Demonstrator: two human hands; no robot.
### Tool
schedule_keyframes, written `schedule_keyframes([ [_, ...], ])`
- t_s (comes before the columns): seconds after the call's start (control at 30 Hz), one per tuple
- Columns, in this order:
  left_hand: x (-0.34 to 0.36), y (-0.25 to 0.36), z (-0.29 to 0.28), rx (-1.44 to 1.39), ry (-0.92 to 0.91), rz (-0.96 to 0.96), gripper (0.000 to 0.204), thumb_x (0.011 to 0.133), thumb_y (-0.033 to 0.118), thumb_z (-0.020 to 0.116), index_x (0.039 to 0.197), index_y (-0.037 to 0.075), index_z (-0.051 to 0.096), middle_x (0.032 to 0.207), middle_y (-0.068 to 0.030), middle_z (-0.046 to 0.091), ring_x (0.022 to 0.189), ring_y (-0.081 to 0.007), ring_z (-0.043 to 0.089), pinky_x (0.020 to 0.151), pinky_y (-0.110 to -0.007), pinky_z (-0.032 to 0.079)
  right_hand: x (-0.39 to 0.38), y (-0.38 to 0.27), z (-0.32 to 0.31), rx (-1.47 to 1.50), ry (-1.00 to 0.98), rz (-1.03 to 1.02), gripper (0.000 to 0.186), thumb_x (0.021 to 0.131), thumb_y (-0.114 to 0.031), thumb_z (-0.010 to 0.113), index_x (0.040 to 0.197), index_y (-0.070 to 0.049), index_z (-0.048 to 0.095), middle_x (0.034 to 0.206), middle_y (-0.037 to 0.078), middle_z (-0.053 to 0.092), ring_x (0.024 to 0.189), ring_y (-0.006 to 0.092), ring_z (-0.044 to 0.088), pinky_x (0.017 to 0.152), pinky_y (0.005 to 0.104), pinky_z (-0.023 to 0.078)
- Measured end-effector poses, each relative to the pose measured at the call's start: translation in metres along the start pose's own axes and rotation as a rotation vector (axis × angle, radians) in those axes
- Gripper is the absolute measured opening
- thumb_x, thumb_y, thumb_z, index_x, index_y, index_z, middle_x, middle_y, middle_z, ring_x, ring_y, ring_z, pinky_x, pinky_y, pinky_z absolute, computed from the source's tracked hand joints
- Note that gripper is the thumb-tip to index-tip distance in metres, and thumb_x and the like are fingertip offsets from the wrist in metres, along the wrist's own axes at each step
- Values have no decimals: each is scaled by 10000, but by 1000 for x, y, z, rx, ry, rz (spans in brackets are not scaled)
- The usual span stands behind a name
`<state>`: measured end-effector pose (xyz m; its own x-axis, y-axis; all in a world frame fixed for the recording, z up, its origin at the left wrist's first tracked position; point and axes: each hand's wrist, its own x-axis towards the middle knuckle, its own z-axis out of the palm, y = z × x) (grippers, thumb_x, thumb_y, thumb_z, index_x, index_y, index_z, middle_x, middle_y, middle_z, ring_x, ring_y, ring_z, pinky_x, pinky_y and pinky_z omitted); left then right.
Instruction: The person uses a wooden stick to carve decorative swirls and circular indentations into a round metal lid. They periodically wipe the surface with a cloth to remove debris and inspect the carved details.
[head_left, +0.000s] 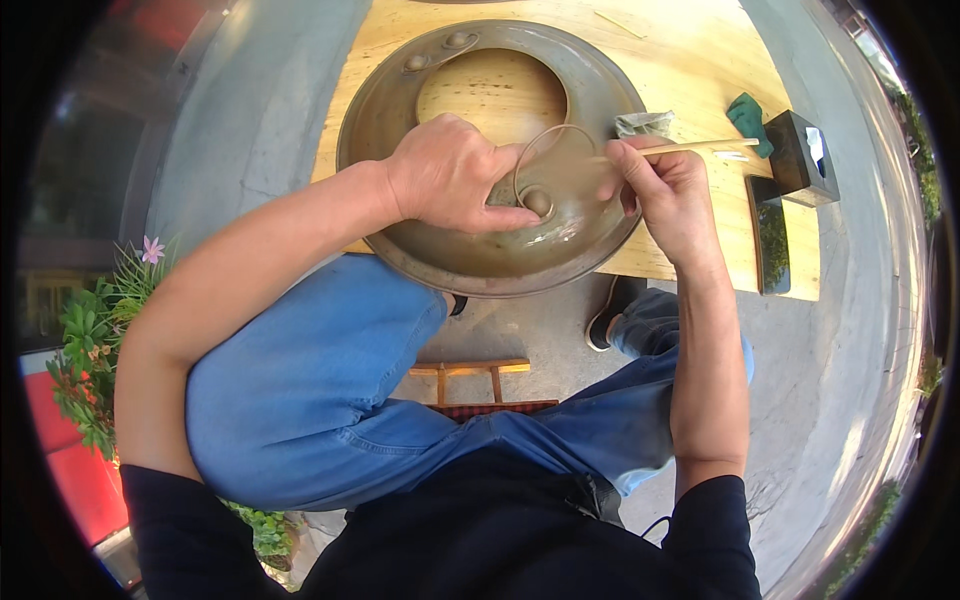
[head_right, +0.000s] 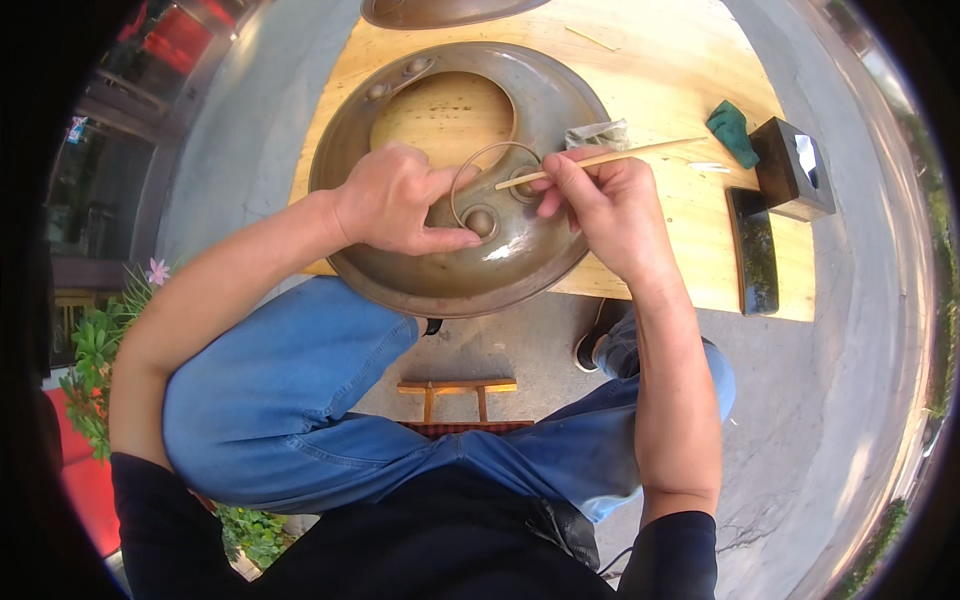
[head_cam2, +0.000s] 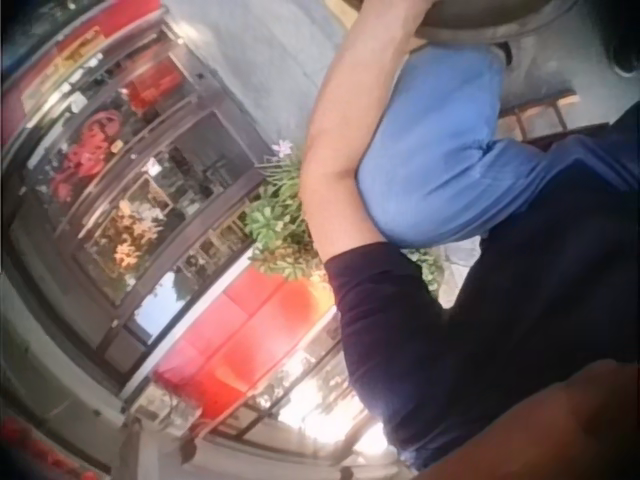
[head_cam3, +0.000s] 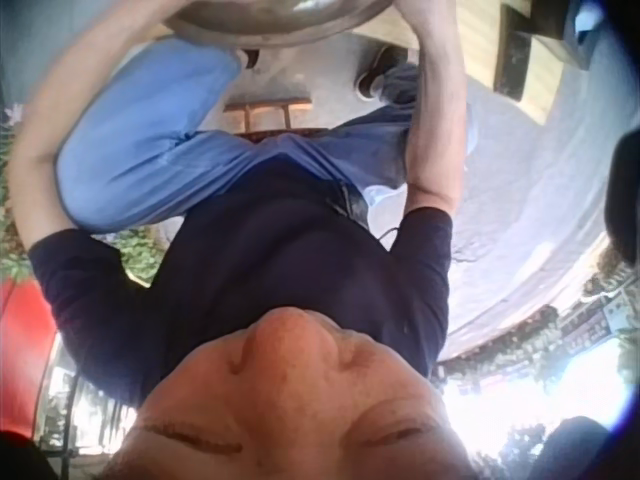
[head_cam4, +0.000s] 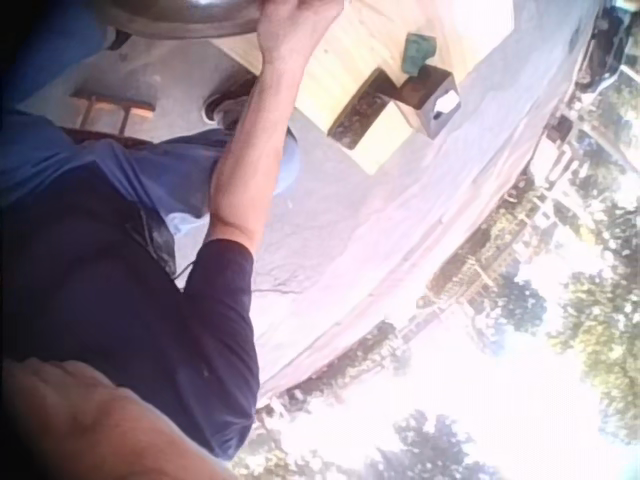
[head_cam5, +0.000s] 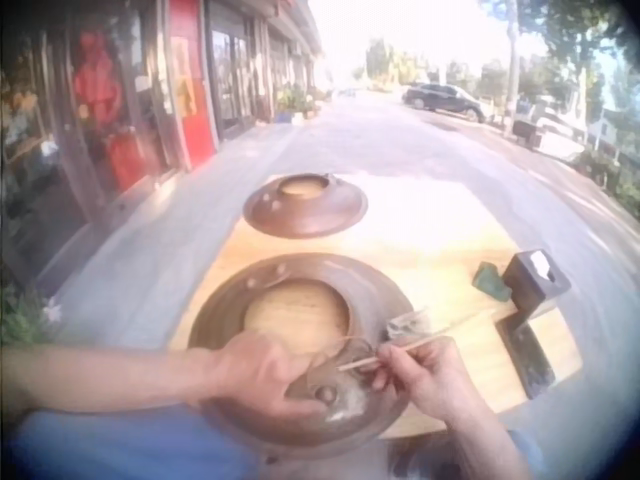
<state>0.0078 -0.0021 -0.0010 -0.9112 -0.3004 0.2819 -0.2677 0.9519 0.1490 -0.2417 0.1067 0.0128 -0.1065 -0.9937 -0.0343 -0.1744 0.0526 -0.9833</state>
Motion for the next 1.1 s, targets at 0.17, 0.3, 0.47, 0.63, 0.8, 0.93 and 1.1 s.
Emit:
schedule_keyframes([
  [0.17,1,0,4,-22,36,9,620,773,521,835,1164,51,734,546,-135,545,519,-335,598,509,-446,474,-5,1,28,-12,-47,-7,273,1057,-194,643,929,11,770,702,11,703,643,53,581,581,235,454],
  [0.3,1,-1,1,-2,-23,-6,615,768,510,843,1156,46,732,547,-134,547,523,-334,601,509,-443,474,-2,-2,7,12,19,8,266,1057,-189,642,945,15,770,703,10,703,669,54,582,641,241,469],
  [0.47,0,0,1,-14,37,22,626,765,502,848,1157,29,730,550,-135,549,530,-337,605,515,-436,477,-6,-1,23,16,-23,-19,258,1062,-185,637,957,7,772,694,10,696,657,54,565,636,236,459],
  [0.63,4,1,-1,6,-23,-9,643,751,496,860,1161,16,731,565,-142,565,537,-335,614,532,-428,489,-8,2,23,37,20,-77,272,1063,-191,632,944,9,773,691,8,693,656,56,569,645,234,467],
  [0.8,0,1,-2,11,-10,-9,641,744,490,865,1157,19,731,567,-138,567,535,-332,614,530,-427,487,-1,-1,9,12,39,-25,268,1057,-188,635,940,10,773,701,21,700,665,66,593,647,248,479],
  [0.93,3,-2,1,-4,-3,10,630,745,484,864,1148,17,733,567,-134,568,531,-331,612,527,-426,485,-9,3,27,34,-17,-99,277,1061,-193,633,940,15,771,704,34,704,673,66,603,651,247,488],
  [1.1,0,0,-2,8,-11,-4,628,748,482,862,1159,26,730,574,-129,571,541,-327,618,530,-425,485,3,3,13,13,21,-64,279,1052,-203,648,935,16,775,673,8,674,652,64,579,629,252,482],
])
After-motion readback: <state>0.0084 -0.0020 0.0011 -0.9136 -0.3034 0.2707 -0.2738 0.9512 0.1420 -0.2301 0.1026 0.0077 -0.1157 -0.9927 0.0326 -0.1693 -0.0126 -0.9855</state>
